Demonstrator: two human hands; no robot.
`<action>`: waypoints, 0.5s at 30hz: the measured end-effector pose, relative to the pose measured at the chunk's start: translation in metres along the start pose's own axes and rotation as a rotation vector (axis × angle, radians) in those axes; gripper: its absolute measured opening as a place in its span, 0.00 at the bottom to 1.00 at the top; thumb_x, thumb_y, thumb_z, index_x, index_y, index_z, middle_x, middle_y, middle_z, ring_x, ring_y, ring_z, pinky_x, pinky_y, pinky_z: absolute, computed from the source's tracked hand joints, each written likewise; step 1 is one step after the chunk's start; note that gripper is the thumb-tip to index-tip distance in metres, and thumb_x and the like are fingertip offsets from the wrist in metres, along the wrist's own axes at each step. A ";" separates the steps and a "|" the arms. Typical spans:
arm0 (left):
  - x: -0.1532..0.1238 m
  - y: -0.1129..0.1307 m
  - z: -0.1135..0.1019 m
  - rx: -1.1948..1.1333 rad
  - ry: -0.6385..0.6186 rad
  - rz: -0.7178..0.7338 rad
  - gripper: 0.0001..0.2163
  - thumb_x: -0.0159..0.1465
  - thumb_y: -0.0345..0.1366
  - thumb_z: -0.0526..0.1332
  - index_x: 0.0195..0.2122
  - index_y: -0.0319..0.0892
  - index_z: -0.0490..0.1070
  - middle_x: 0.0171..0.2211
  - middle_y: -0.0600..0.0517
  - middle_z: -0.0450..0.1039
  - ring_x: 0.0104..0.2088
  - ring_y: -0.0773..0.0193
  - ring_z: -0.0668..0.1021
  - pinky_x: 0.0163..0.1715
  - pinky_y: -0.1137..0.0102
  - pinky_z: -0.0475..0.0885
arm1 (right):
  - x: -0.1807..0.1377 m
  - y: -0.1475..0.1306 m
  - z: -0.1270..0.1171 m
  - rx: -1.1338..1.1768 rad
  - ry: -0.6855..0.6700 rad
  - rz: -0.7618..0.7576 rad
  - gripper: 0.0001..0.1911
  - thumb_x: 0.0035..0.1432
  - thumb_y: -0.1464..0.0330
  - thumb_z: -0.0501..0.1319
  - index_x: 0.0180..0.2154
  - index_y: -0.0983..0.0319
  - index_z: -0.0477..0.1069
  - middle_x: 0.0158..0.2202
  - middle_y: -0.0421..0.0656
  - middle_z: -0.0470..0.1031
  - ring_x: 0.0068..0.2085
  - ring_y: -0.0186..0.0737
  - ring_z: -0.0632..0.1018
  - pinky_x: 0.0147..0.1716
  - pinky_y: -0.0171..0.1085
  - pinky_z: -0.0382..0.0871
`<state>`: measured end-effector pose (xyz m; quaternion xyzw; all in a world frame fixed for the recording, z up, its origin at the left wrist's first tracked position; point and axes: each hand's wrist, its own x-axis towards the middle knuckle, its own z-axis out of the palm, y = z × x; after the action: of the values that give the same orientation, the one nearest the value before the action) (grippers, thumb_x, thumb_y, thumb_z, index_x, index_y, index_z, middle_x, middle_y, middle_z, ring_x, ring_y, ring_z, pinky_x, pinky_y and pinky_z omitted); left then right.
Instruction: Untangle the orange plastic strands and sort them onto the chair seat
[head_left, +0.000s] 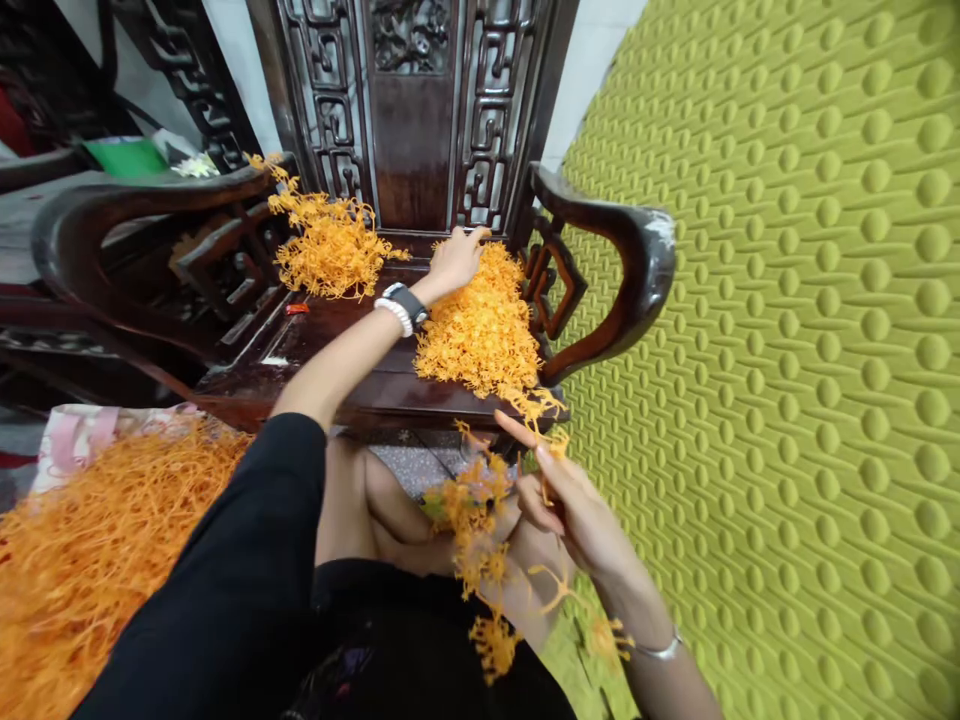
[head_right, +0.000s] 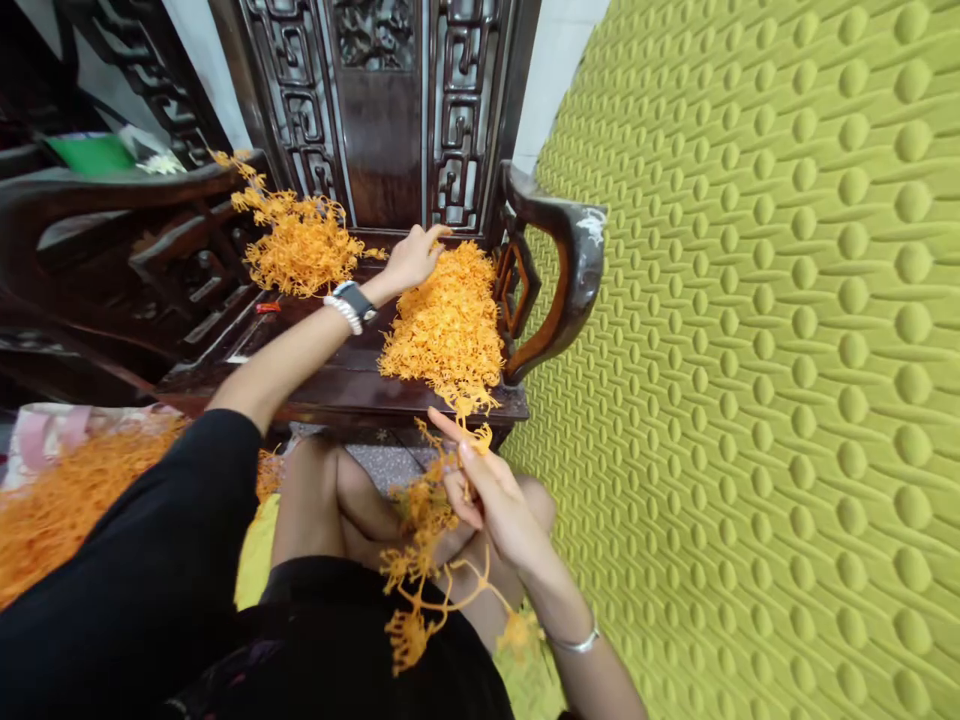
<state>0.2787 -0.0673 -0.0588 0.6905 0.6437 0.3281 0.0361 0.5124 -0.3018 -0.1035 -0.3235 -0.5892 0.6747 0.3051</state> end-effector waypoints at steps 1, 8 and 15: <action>0.012 0.000 0.009 0.000 -0.026 -0.048 0.17 0.69 0.35 0.49 0.57 0.41 0.67 0.54 0.39 0.65 0.53 0.50 0.71 0.53 0.59 0.62 | 0.002 0.001 0.001 0.041 0.015 0.008 0.31 0.69 0.56 0.46 0.66 0.67 0.51 0.14 0.28 0.49 0.16 0.28 0.46 0.18 0.34 0.38; 0.040 -0.003 0.036 -0.155 -0.030 -0.186 0.26 0.64 0.53 0.57 0.52 0.36 0.71 0.62 0.33 0.56 0.62 0.39 0.60 0.60 0.50 0.53 | 0.009 0.009 -0.009 0.245 -0.012 0.026 0.30 0.68 0.56 0.48 0.65 0.64 0.54 0.13 0.29 0.49 0.16 0.28 0.46 0.17 0.31 0.39; -0.055 0.039 0.001 -0.687 -0.378 0.294 0.26 0.72 0.48 0.41 0.66 0.40 0.53 0.51 0.43 0.74 0.50 0.61 0.75 0.50 0.67 0.67 | 0.019 0.020 -0.031 0.209 -0.146 -0.025 0.20 0.67 0.59 0.50 0.43 0.64 0.74 0.13 0.30 0.48 0.15 0.26 0.48 0.17 0.31 0.40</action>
<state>0.3152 -0.1238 -0.0637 0.7709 0.3735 0.3928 0.3346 0.5248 -0.2711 -0.1275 -0.2326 -0.5403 0.7502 0.3017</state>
